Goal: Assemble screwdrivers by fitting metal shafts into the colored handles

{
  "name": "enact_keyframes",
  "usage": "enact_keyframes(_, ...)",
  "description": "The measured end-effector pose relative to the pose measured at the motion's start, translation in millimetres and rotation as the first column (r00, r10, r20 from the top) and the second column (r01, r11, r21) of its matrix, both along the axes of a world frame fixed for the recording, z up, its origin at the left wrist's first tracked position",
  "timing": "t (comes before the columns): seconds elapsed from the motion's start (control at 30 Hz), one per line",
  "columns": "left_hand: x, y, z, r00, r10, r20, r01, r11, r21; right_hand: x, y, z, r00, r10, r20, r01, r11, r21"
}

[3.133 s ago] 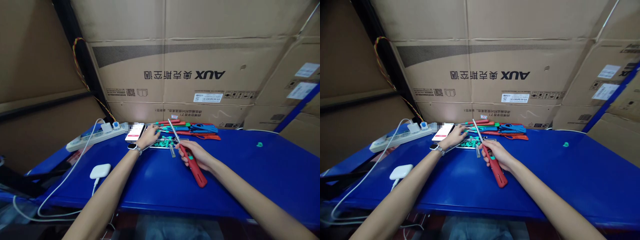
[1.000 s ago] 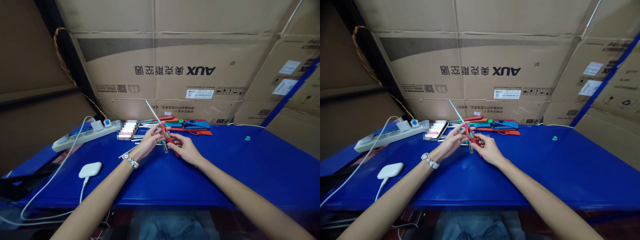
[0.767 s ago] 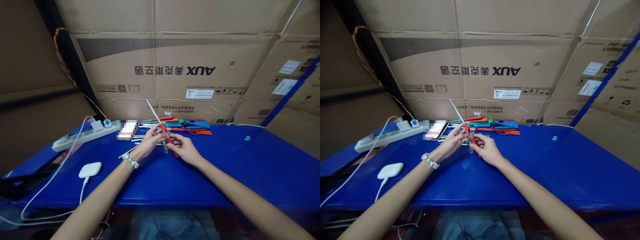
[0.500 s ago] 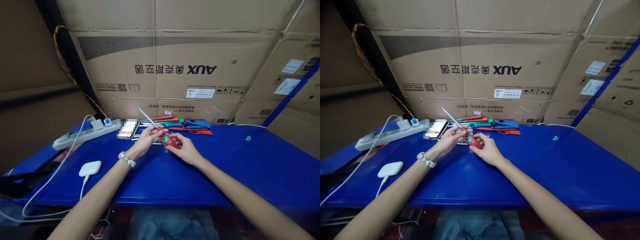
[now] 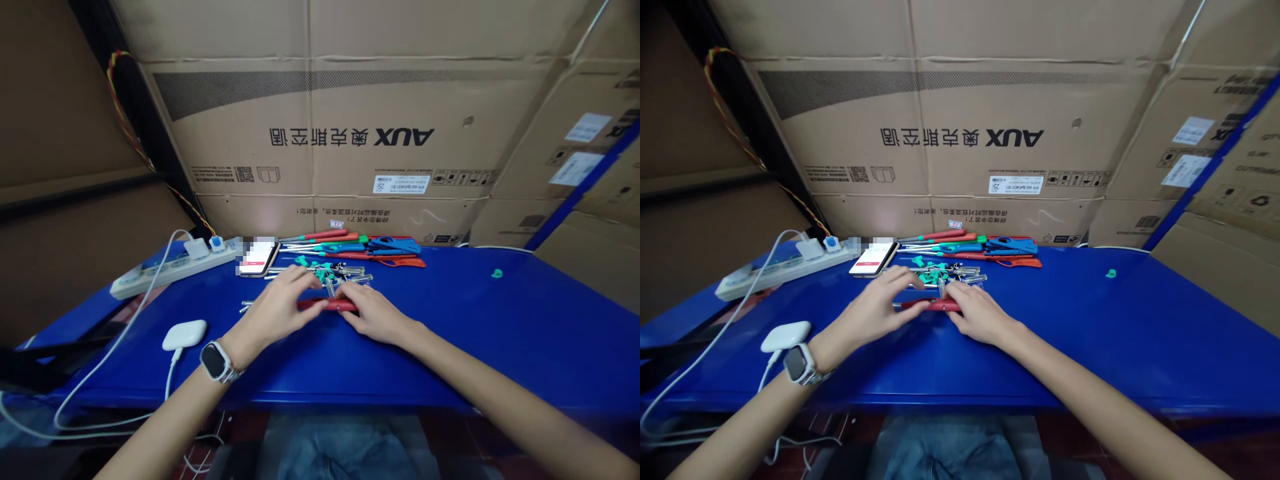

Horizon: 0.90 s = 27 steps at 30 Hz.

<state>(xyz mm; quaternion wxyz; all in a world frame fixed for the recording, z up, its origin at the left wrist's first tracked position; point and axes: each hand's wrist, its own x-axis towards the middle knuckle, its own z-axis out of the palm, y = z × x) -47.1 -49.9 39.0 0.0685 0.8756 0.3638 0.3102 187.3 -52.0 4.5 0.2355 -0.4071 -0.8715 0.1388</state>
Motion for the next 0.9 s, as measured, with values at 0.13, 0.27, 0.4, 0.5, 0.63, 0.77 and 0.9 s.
enact_keyframes(0.13, 19.8, 12.0, -9.2, 0.975, -0.13, -0.178, 0.105, 0.984, -0.144, -5.5, 2.5, -5.6, 1.0, 0.003, 0.014, -0.003, 0.999, -0.051)
enact_keyframes(0.27, 23.1, 23.2, -24.7, 0.982, -0.133, -0.131, 0.102, 0.97, -0.219, -3.8, 6.6, -9.5, 0.998, 0.037, -0.055, -0.044, 0.989, -0.139)
enact_keyframes(0.4, 18.4, 24.7, -26.5, 0.985, -0.13, -0.112, 0.1, 0.966, -0.239, 6.9, 8.5, -6.8, 0.988, -0.042, -0.151, 0.027, 0.995, -0.099)
enact_keyframes(0.5, 23.2, 23.8, -20.2, 0.986, -0.11, -0.125, 0.081, 0.972, -0.22, 22.2, 10.4, -2.8, 0.937, -0.304, -0.173, 0.289, 0.951, -0.107)
enact_keyframes(0.63, 45.7, 28.8, -15.3, 0.98, -0.141, -0.142, 0.111, 0.974, -0.199, 38.7, 14.3, -1.9, 0.821, -0.567, 0.063, 0.57, 0.806, -0.161)
enact_keyframes(0.77, 66.9, 38.5, -21.2, 0.964, -0.244, -0.105, 0.219, 0.954, -0.204, 39.0, 18.7, -4.0, 0.782, -0.595, 0.185, 0.616, 0.783, -0.088)
enact_keyframes(0.9, 67.1, 42.6, -30.4, 0.964, -0.258, -0.056, 0.239, 0.942, -0.235, 36.6, 22.6, -2.6, 0.782, -0.607, 0.138, 0.618, 0.784, -0.056)
